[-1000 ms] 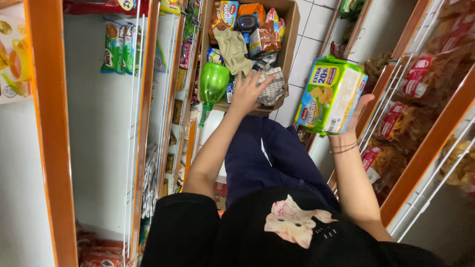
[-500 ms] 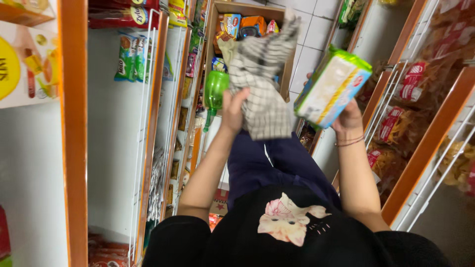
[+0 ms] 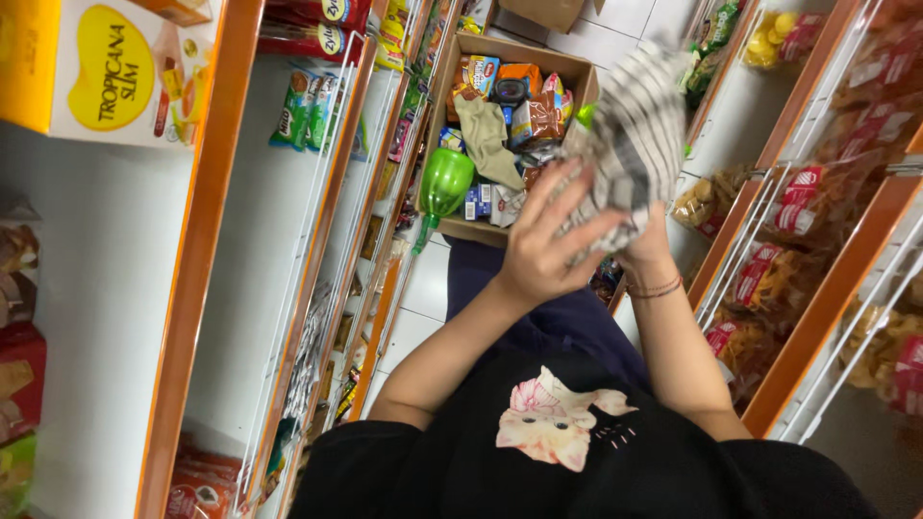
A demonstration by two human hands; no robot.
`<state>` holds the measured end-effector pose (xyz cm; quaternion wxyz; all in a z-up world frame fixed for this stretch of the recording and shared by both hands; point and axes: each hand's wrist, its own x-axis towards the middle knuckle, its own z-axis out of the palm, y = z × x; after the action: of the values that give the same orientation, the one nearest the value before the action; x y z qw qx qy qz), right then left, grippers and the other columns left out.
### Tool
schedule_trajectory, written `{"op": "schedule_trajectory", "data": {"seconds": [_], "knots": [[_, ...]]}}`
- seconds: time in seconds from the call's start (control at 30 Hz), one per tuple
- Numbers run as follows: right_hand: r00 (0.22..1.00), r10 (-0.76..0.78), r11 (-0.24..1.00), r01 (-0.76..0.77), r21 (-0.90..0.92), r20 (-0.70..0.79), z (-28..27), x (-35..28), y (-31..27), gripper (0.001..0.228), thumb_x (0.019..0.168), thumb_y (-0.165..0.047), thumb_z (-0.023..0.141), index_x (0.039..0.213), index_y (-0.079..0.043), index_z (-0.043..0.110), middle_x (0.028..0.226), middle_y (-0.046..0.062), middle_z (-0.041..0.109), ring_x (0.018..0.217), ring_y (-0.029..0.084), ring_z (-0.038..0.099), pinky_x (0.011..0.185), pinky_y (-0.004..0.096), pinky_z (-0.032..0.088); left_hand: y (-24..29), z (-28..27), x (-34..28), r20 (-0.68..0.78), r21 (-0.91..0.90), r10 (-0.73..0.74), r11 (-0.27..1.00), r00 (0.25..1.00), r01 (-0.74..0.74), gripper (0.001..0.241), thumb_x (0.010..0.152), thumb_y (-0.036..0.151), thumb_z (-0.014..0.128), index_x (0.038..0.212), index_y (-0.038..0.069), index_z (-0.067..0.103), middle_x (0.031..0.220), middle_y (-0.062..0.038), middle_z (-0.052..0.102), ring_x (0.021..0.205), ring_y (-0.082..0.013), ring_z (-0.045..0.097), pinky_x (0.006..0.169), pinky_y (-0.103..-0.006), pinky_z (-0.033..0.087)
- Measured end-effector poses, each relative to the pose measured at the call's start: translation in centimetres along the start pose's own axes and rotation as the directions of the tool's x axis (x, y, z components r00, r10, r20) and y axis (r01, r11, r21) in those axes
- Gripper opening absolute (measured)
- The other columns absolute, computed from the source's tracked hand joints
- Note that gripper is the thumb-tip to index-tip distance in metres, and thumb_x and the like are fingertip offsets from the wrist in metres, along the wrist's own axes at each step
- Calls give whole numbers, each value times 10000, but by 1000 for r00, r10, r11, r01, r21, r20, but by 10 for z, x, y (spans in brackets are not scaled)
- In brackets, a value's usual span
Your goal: The person scans various snack packages with a handheld scanner and places them on store shelves, occasionally wiping items with a cloth.
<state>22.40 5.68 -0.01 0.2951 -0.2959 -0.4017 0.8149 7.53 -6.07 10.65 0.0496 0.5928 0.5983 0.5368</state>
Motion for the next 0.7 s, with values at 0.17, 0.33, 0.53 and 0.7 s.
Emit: {"op": "schedule_trajectory", "data": {"seconds": [0.17,0.33,0.53,0.7], "knots": [[993,-112,941,118,-319,38,29,-2,-8,561,1075,-272,633,1515,19,441,1375,99,581,1233,182,575,1075,349,492,-1,-11,7,-120,26,-328,942,937,334,543,881,154,746,1406,161,611,1500,-228,499,1439,-415,482,1239,-568,414],[994,-76,959,52,-279,-77,56,-6,-15,609,1155,-414,364,1617,-19,339,1507,109,502,1302,171,479,1115,321,412,8,-14,27,-113,460,-203,857,973,232,443,963,180,678,1406,194,658,1579,-165,464,1488,-403,437,1255,-585,343],[998,-63,997,63,34,-4,74,2,-33,624,1132,-429,361,1622,-51,278,1611,99,428,1461,215,454,1224,365,389,16,-5,11,22,552,-77,832,997,52,338,1031,176,617,1343,241,727,1547,-66,525,1449,-333,485,1232,-548,359],[997,-50,970,34,239,61,71,12,-47,679,1160,-521,372,1609,-12,378,1532,147,529,1389,266,547,1237,417,426,21,-8,-23,88,495,26,866,996,-66,326,992,153,644,1286,228,762,1493,-72,584,1415,-313,511,1198,-523,376]]}}
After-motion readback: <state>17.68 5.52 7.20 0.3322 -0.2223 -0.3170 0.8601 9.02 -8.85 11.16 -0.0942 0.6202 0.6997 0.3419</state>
